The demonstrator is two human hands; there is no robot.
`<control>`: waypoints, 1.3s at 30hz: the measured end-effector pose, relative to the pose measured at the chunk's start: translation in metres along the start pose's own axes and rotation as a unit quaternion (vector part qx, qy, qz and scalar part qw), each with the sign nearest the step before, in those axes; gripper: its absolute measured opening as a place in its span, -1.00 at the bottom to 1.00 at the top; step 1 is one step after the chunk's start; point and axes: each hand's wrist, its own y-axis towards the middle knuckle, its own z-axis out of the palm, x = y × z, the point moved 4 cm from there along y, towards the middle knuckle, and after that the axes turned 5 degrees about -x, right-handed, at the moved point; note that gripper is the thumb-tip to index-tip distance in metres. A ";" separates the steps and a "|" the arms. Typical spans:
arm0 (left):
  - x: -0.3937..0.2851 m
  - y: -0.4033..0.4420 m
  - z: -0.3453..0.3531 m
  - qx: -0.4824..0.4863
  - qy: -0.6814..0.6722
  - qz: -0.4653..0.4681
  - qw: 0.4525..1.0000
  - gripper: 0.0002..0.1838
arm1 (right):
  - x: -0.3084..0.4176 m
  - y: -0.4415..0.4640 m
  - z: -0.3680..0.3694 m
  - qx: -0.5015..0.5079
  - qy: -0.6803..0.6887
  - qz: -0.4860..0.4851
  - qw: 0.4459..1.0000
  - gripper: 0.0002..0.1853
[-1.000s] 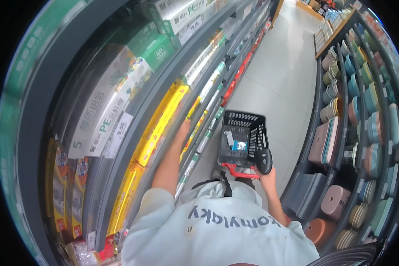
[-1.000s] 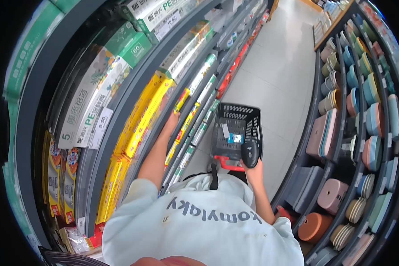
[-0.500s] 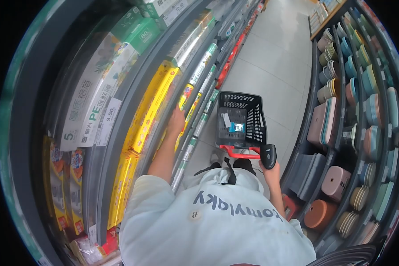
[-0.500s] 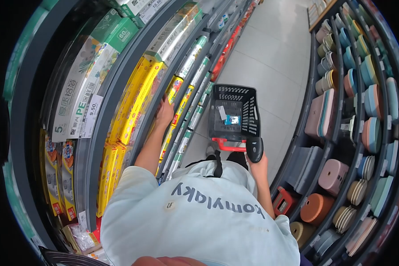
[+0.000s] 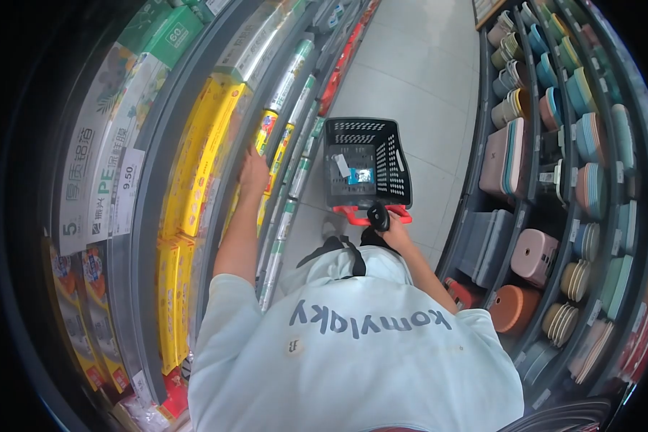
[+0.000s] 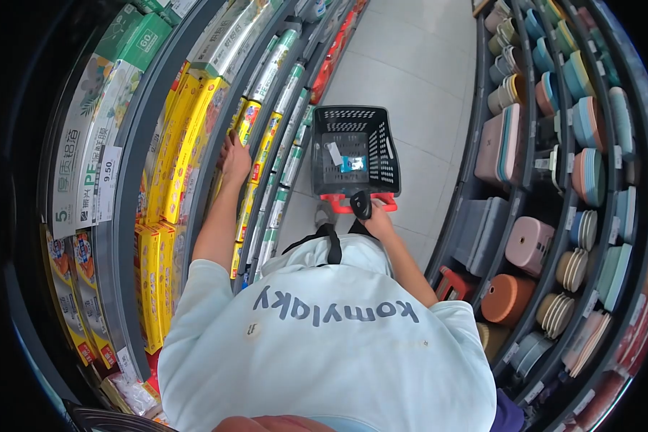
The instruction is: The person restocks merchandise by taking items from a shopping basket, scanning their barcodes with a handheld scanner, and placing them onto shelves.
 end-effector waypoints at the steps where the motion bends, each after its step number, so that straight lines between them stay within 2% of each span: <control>1: 0.000 0.000 0.001 0.000 -0.001 0.001 1.000 -0.30 | -0.005 -0.001 0.000 -0.002 -0.001 0.000 1.000 -0.34; 4: -0.001 -0.001 -0.001 -0.033 0.010 0.020 0.999 -0.29 | -0.017 -0.004 0.003 0.026 0.040 0.054 0.997 -0.18; 5: -0.002 0.000 -0.001 -0.034 0.010 0.017 0.999 -0.30 | -0.018 -0.002 0.001 0.024 0.039 0.052 0.998 -0.18; 7: -0.002 -0.003 0.000 -0.034 0.011 0.013 0.999 -0.30 | -0.022 -0.003 0.001 0.037 0.048 0.051 0.997 -0.21; 11: 0.003 0.000 0.007 -0.035 0.035 0.038 0.998 -0.12 | -0.021 -0.007 -0.001 0.043 0.050 0.077 0.995 -0.22; 13: 0.006 -0.001 0.012 -0.033 0.051 0.055 0.997 -0.04 | -0.025 -0.011 0.002 0.050 0.064 0.081 0.993 -0.41; 15: 0.005 0.001 0.014 -0.022 0.042 0.050 0.998 0.06 | -0.029 -0.018 0.005 0.045 0.070 0.080 0.993 -0.42; 16: 0.002 -0.004 0.009 -0.025 0.041 0.051 0.998 0.06 | -0.030 -0.023 0.006 0.044 0.075 0.080 0.993 -0.43; 18: -0.003 -0.010 -0.004 -0.052 0.085 0.060 0.993 -0.15 | -0.022 -0.032 0.003 0.028 0.071 0.078 0.994 -0.41; 19: -0.004 -0.011 -0.006 -0.076 0.102 0.072 0.989 -0.14 | -0.024 -0.037 0.005 0.019 0.064 0.069 0.995 -0.40; 21: -0.004 -0.010 -0.006 -0.037 0.088 0.055 0.994 -0.15 | -0.019 -0.041 0.004 0.007 0.057 0.052 0.997 -0.40; 24: -0.002 -0.007 -0.002 -0.012 0.046 0.033 0.998 -0.15 | -0.011 -0.045 0.000 0.058 0.026 0.065 0.996 -0.45; 26: -0.006 -0.015 0.000 -0.050 0.039 0.042 0.997 0.00 | -0.041 -0.040 0.022 0.163 0.042 0.043 0.985 -0.49; 28: -0.037 -0.048 -0.013 -0.127 0.101 0.116 0.980 -0.02 | -0.079 -0.039 0.043 0.171 0.034 0.030 0.984 -0.50; 30: -0.066 -0.090 0.015 -0.092 0.031 0.172 0.980 -0.02 | -0.072 -0.035 0.042 0.175 0.028 0.018 0.984 -0.51; 31: -0.082 -0.115 0.033 -0.029 -0.032 0.202 0.979 -0.16 | -0.059 -0.041 0.033 0.188 0.044 0.050 0.980 -0.50; 32: -0.086 -0.138 0.082 0.048 -0.193 0.253 0.947 -0.27 | -0.046 -0.043 0.026 0.201 0.060 0.081 0.974 -0.50; 33: -0.104 -0.169 0.088 0.141 -0.287 0.299 0.899 -0.43 | -0.046 -0.043 0.026 0.213 0.074 0.110 0.968 -0.50; 34: -0.111 -0.195 0.132 0.253 -0.300 0.326 0.860 -0.55 | -0.038 -0.041 0.022 0.208 0.073 0.106 0.970 -0.50; 35: -0.120 -0.221 0.153 0.372 -0.313 0.318 0.814 -0.55 | -0.031 -0.042 0.016 0.212 0.062 0.150 0.964 -0.50; 36: -0.117 -0.248 0.193 0.356 -0.335 0.325 0.810 -0.51 | -0.026 -0.043 0.011 0.215 0.052 0.194 0.956 -0.51; 37: -0.120 -0.269 0.210 0.450 -0.321 0.289 0.781 -0.43 | -0.032 -0.039 0.012 0.212 0.036 0.206 0.955 -0.51; 38: -0.115 -0.283 0.241 0.423 -0.249 0.405 0.771 -0.39 | -0.037 -0.036 0.015 0.208 0.034 0.205 0.956 -0.51; 39: -0.113 -0.278 0.237 0.475 -0.236 0.356 0.769 -0.39 | -0.044 -0.034 0.018 0.207 0.017 0.200 0.958 -0.50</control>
